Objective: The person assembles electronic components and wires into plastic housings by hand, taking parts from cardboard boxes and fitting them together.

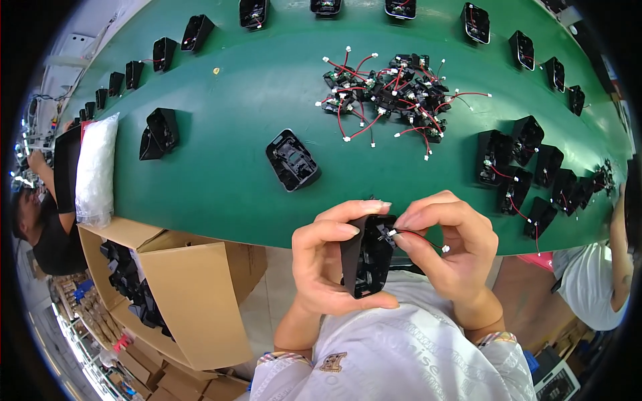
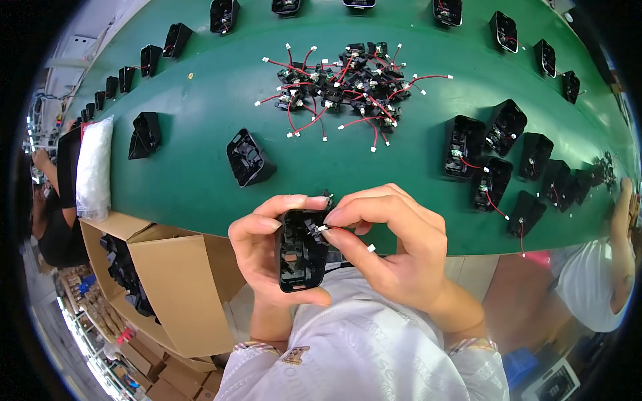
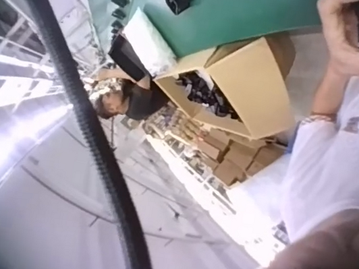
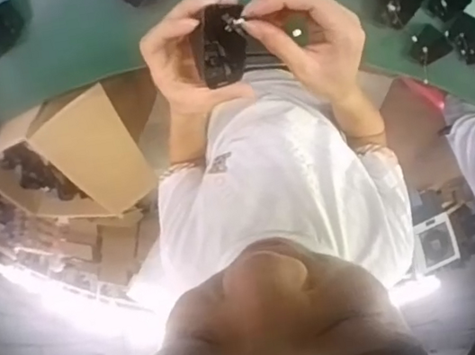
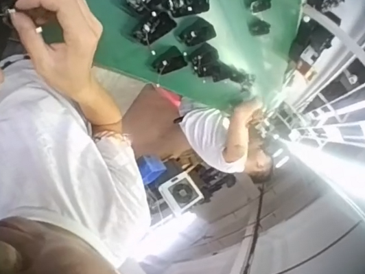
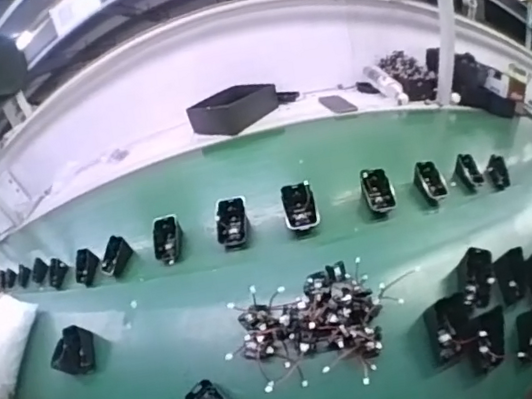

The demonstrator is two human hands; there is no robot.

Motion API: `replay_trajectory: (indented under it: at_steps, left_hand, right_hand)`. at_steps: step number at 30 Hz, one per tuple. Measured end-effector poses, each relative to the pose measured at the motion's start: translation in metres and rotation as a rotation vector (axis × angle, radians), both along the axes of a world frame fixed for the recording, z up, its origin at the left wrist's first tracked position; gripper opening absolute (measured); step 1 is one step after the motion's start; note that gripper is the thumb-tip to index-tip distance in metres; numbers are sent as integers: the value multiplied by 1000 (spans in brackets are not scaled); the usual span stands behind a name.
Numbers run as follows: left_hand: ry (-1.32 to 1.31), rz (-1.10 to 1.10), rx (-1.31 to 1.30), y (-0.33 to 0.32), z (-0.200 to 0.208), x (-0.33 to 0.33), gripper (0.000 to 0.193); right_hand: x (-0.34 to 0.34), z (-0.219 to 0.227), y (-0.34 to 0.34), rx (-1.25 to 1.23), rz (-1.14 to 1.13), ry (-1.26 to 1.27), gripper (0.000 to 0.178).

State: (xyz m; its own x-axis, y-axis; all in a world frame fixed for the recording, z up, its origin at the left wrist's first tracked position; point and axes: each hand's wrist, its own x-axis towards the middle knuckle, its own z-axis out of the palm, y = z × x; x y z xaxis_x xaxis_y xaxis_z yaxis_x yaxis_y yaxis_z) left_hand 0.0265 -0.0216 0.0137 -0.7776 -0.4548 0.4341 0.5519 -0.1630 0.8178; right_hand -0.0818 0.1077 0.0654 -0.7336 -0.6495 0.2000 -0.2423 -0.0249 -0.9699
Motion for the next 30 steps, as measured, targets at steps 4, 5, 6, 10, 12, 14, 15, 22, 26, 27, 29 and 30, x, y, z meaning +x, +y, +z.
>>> replay_trajectory:
  at_steps: [4, 5, 6, 10, 12, 14, 15, 22, 26, 27, 29, 30]
  left_hand:
    - [-4, 39, -20, 2, -3, -1, 97]
    - [-5, 36, -23, 2, -3, -1, 97]
    - [-13, 59, -10, 2, -2, -1, 100]
    - [-16, 93, -33, 1, -1, -2, 108]
    - [-20, 89, -50, 1, -1, -2, 108]
    - [-24, 85, -68, 0, -1, -2, 109]
    - [-19, 101, -98, 0, -1, -2, 108]
    - [42, 129, -147, -2, -2, -10, 102]
    - [24, 209, -369, -10, -1, -9, 95]
    - [6, 211, -375, -10, 1, -8, 94]
    - [-56, 310, -430, -12, 7, -8, 94]
    - [-58, 314, -429, -13, 11, -6, 94]
  right_hand:
    - [-3, 4, 5, -78, 13, 144, 27]
    - [-4, 7, 5, -81, 10, 143, 27]
    - [-4, 11, 6, -69, 61, 261, 26]
    - [6, 14, 2, -30, 98, 452, 24]
    - [6, 15, 1, -34, 88, 462, 25]
    - [8, 15, 0, -30, 87, 386, 25]
    - [8, 15, 0, -32, 85, 387, 25]
    - [17, 5, -2, -121, 90, 96, 29]
    - [12, 3, -4, -89, 158, 119, 28]
    - [10, 3, -2, -90, 158, 119, 28]
    - [5, 9, 5, -84, 238, 96, 36]
    - [4, 13, 8, -83, 242, 94, 36]
